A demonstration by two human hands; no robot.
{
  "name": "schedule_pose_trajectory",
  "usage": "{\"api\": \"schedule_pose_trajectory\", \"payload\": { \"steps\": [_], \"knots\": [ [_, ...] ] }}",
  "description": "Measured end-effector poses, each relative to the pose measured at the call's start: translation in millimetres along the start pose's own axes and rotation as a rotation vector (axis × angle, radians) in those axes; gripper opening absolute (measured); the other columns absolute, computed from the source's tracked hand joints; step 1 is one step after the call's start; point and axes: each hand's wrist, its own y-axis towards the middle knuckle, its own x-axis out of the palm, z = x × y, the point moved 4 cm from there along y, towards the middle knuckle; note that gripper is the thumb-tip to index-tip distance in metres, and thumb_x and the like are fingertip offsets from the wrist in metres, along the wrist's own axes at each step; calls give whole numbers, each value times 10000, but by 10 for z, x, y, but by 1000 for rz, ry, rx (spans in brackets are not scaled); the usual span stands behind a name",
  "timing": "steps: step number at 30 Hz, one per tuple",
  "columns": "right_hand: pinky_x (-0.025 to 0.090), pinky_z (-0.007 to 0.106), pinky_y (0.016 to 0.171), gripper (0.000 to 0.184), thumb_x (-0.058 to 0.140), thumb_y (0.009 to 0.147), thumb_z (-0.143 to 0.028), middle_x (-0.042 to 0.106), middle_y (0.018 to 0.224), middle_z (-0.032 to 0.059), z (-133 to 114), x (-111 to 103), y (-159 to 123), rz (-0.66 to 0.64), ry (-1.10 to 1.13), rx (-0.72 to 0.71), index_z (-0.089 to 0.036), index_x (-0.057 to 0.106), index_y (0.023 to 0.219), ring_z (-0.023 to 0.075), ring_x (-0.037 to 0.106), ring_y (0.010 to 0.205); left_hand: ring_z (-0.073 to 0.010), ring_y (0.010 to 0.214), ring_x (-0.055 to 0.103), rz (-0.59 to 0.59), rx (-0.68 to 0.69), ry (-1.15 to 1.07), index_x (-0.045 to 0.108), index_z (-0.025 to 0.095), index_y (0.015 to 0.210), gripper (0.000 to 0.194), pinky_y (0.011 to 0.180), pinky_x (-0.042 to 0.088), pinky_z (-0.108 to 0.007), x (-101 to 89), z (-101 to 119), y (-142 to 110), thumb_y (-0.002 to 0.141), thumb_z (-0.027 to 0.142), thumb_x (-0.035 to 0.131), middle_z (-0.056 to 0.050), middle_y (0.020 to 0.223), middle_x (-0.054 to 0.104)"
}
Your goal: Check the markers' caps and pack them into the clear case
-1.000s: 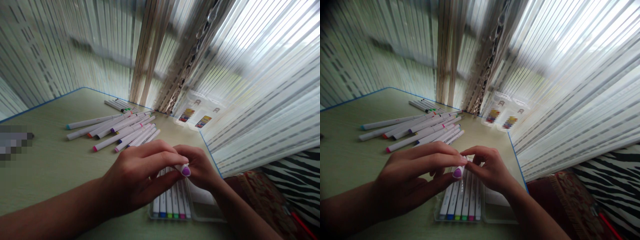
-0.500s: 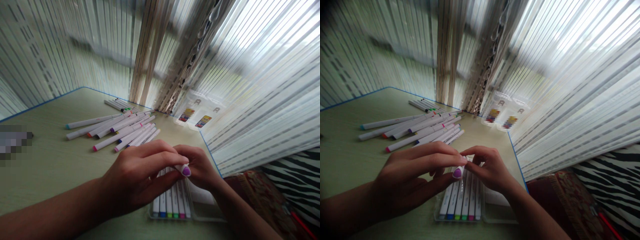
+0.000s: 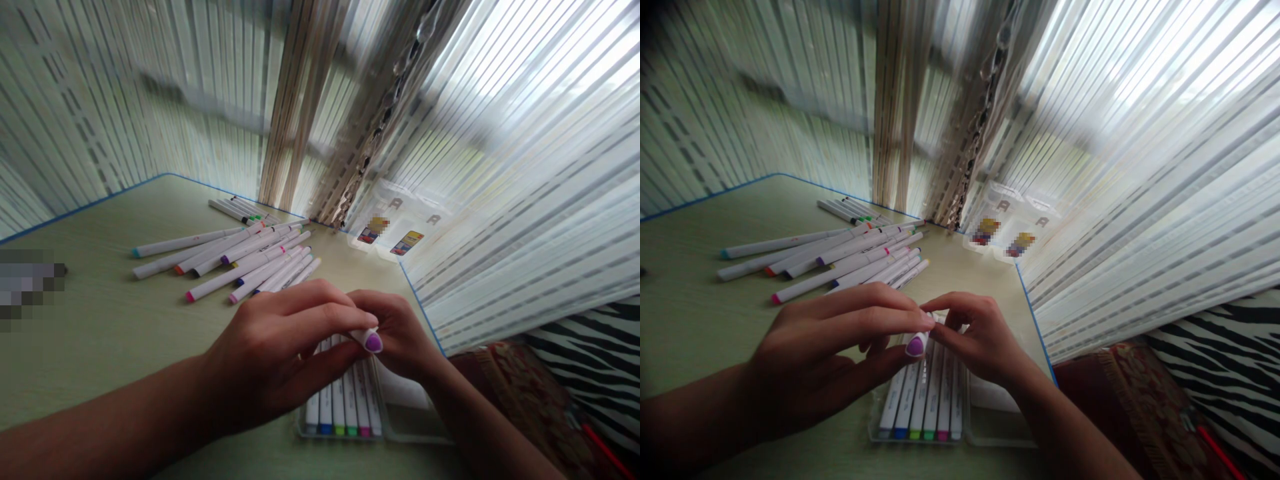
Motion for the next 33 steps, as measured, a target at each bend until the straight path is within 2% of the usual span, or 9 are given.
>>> {"api": "schedule_pose_trajectory", "payload": {
  "steps": [9, 33],
  "knots": [
    [473, 299, 594, 286, 686, 848, -337, 736, 772, 80, -1, -1, -6, 7, 7, 9, -121, 792, 1003, 192, 633, 658, -114, 874, 681, -8, -3, 0, 720, 32, 1040, 185, 782, 560, -186, -1, -11, 2, 857, 46, 696, -110, 947, 722],
    [463, 281, 586, 271, 708, 840, -341, 716, 741, 51, 1, -3, 1, 7, 10, -7, -136, 792, 996, 170, 607, 635, -110, 880, 682, 0, 2, -25, 722, 38, 1046, 186, 794, 559, -181, 8, -16, -19, 862, 52, 695, -107, 953, 722]
  ]
}}
